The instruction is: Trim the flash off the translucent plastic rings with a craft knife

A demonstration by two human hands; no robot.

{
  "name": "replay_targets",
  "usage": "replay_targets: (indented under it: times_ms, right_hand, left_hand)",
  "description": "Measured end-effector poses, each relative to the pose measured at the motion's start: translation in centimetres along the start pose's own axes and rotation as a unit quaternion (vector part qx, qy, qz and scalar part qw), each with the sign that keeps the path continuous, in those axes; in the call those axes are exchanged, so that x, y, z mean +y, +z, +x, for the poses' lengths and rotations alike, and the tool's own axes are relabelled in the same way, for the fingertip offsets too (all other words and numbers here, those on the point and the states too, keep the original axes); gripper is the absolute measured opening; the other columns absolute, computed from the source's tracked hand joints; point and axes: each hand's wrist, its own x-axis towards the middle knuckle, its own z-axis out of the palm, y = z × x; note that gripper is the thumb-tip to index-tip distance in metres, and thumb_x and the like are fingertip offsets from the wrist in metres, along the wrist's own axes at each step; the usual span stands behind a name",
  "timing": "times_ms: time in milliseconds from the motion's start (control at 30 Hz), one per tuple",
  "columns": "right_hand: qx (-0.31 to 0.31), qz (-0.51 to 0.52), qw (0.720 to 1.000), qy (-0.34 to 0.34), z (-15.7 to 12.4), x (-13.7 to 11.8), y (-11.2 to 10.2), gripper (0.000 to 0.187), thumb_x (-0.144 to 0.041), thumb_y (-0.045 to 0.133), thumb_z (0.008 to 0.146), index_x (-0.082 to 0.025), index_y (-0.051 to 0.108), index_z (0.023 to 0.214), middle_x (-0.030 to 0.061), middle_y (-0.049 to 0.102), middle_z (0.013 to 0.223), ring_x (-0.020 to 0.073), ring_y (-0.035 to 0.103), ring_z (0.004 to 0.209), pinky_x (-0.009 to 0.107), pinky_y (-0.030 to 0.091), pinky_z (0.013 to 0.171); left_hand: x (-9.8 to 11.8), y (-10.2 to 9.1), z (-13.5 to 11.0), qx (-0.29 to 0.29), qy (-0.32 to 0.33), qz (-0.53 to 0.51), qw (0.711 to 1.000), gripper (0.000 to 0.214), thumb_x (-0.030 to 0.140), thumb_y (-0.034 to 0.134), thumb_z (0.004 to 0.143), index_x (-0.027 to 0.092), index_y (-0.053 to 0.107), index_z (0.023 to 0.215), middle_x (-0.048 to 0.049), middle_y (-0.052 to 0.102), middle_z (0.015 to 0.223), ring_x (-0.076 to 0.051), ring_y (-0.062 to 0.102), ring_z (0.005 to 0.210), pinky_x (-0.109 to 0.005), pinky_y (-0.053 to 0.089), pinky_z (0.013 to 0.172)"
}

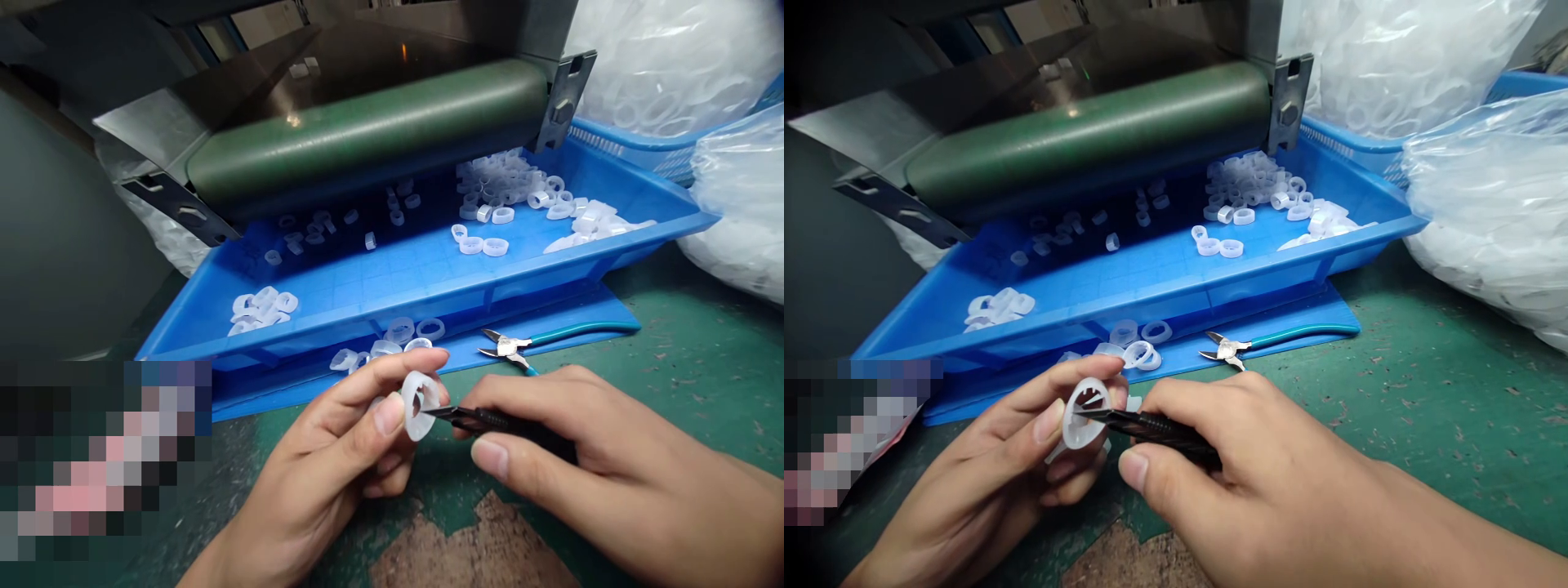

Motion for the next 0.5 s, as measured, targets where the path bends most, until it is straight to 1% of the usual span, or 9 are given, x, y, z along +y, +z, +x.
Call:
replay_targets:
  times_ms: [67,100,133,233,333,433,500]
  right_hand:
    - [-0.005,-0.04,0.999,-0.02,-0.2,0.3,-0.2,0.026,-0.039,0.072,0.111,-0.038,0.098,0.114,0.002,0.099,0.107,0.0318,0.09,0.096,0.041,0.065,0.081]
    - [-0.002,-0.059,0.998,-0.028,-0.3,0.4,-0.3,0.028,-0.036,0.069,0.112,-0.038,0.097,0.117,0.0022,0.099,0.115,0.0322,0.091,0.1,0.041,0.066,0.083]
    - [-0.005,-0.076,0.996,-0.04,-0.3,0.6,-0.3,0.03,-0.034,0.067,0.113,-0.037,0.096,0.117,0.0024,0.099,0.117,0.0321,0.092,0.1,0.041,0.065,0.082]
    - [-0.028,-0.094,0.994,-0.054,-0.4,0.8,-0.2,0.034,-0.032,0.061,0.115,-0.038,0.095,0.114,0.0015,0.099,0.113,0.0313,0.091,0.091,0.042,0.061,0.074]
    - [-0.042,-0.09,0.994,-0.045,-0.6,1.0,0.0,0.034,-0.043,0.061,0.12,-0.038,0.094,0.113,0.0016,0.099,0.109,0.0322,0.091,0.088,0.043,0.058,0.071]
    - [-0.03,-0.094,0.994,-0.05,-0.9,1.5,0.1,0.036,-0.05,0.061,0.122,-0.037,0.091,0.107,0.0028,0.098,0.111,0.0323,0.091,0.091,0.042,0.058,0.071]
    - [-0.029,-0.089,0.995,-0.036,-1.1,1.7,0.1,0.038,-0.054,0.06,0.123,-0.038,0.09,0.105,0.0021,0.098,0.111,0.032,0.091,0.096,0.042,0.06,0.074]
  left_hand:
    - [0.2,0.1,-0.1,0.009,-0.005,0.008,1.0,0.028,0.053,0.093,0.108,0.045,0.097,0.135,-0.0069,0.073,0.114,-0.009,0.043,0.071,-0.018,0.039,0.057]
    - [0.3,0.2,-0.1,0.012,-0.009,0.012,1.0,0.029,0.054,0.095,0.107,0.046,0.097,0.135,-0.007,0.073,0.114,-0.009,0.045,0.072,-0.018,0.039,0.058]
    - [0.4,0.2,-0.2,0.017,-0.013,0.014,1.0,0.03,0.055,0.096,0.106,0.047,0.097,0.134,-0.0069,0.073,0.113,-0.01,0.045,0.073,-0.018,0.039,0.059]
    - [0.5,0.1,-0.4,0.025,-0.022,0.023,0.999,0.031,0.058,0.096,0.104,0.048,0.098,0.133,-0.0073,0.074,0.112,-0.011,0.046,0.074,-0.019,0.041,0.06]
    - [0.3,-0.1,-0.6,0.023,-0.022,0.034,0.999,0.031,0.06,0.095,0.105,0.048,0.097,0.134,-0.0074,0.075,0.112,-0.012,0.047,0.076,-0.019,0.043,0.062]
    - [0.1,-0.3,-0.6,0.018,-0.022,0.04,0.999,0.031,0.059,0.092,0.108,0.048,0.096,0.137,-0.0078,0.076,0.114,-0.013,0.049,0.077,-0.019,0.045,0.063]
    - [0.0,-0.3,-0.6,0.016,-0.026,0.038,0.999,0.031,0.058,0.09,0.109,0.048,0.096,0.138,-0.0079,0.077,0.114,-0.013,0.049,0.078,-0.018,0.045,0.063]
